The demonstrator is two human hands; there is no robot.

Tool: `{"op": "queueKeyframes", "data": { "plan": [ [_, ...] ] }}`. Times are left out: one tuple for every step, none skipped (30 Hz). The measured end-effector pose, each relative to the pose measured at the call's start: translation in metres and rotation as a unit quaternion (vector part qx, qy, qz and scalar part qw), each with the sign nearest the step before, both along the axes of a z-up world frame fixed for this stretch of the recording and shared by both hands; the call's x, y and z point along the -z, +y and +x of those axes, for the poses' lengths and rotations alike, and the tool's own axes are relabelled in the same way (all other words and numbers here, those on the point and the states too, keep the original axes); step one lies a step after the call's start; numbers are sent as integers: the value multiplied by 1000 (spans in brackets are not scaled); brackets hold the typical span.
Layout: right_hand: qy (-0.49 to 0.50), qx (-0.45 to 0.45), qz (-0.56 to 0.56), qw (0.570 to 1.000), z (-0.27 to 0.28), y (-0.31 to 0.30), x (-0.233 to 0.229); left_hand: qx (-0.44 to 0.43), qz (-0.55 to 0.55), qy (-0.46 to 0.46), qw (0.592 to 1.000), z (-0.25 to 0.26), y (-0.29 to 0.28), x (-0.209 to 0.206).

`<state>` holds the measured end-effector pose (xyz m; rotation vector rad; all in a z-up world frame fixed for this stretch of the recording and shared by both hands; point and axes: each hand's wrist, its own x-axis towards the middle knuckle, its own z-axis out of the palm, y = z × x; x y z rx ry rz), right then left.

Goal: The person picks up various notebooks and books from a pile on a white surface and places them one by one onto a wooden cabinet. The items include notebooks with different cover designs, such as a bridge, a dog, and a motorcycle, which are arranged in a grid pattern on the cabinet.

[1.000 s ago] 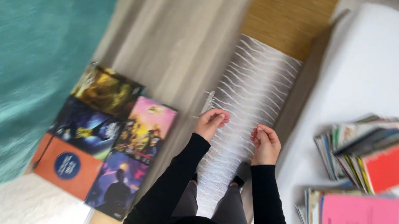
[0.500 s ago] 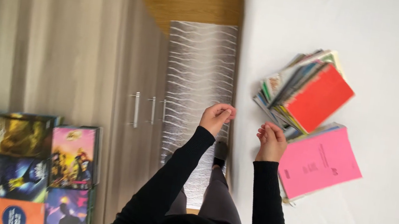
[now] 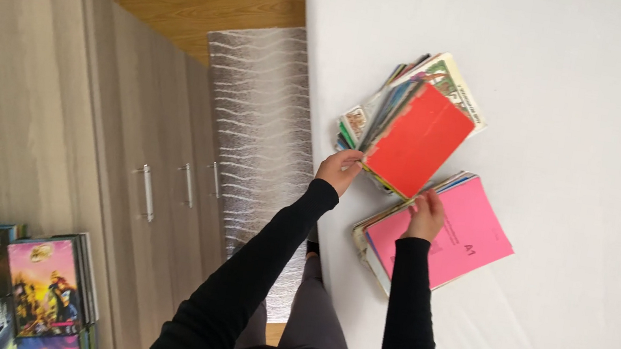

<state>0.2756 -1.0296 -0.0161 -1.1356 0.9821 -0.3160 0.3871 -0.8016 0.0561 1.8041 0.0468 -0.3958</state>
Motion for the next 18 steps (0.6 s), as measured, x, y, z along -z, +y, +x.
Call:
{"op": "queueKeyframes", "data": {
  "plan": [
    [1,3,-1,1000,4,-2,-4,3,-1,1,1000,4,-6,2],
    [13,-17,10,1000,7,-2,-8,12,38,-23,999,7,-10,5],
    [25,-37,21,999,9,-2,-12,20,78,-46,996,9,-14,8],
    [27,-35,21,999,11,-2,-11,22,78,-45,996,12,-17,13],
    [34,-37,31,998,13,-1,-10,25,93,-24,995,14,-21,18],
    [42,-39,42,997,15,0,-10,26,108,-4,994,17,-23,23],
    [43,-38,42,997,14,1,-14,27,108,-2,994,16,-25,19],
    [48,-40,42,997,15,3,-18,38,114,-1,993,16,-27,16],
    [53,-42,43,997,16,5,-22,48,121,0,992,16,-28,12],
    [53,-43,43,997,15,6,-22,48,121,0,991,15,-29,8],
    [55,-41,42,997,15,8,-23,48,145,-11,988,15,-29,3],
    [57,-40,39,997,15,9,-24,49,168,-23,984,15,-30,-2],
    [56,-39,40,997,14,10,-23,49,168,-24,984,16,-30,-2],
    [60,-39,37,997,12,10,-21,41,167,-21,985,15,-29,-3],
    [64,-38,33,997,10,11,-20,33,166,-19,985,14,-29,-3],
    [63,-39,33,997,6,11,-12,33,166,-19,985,14,-28,-11],
    [58,-35,28,997,2,10,-4,46,181,13,982,14,-26,-19],
    [53,-31,23,998,-1,10,5,59,195,45,978,14,-25,-27]
  ]
}}
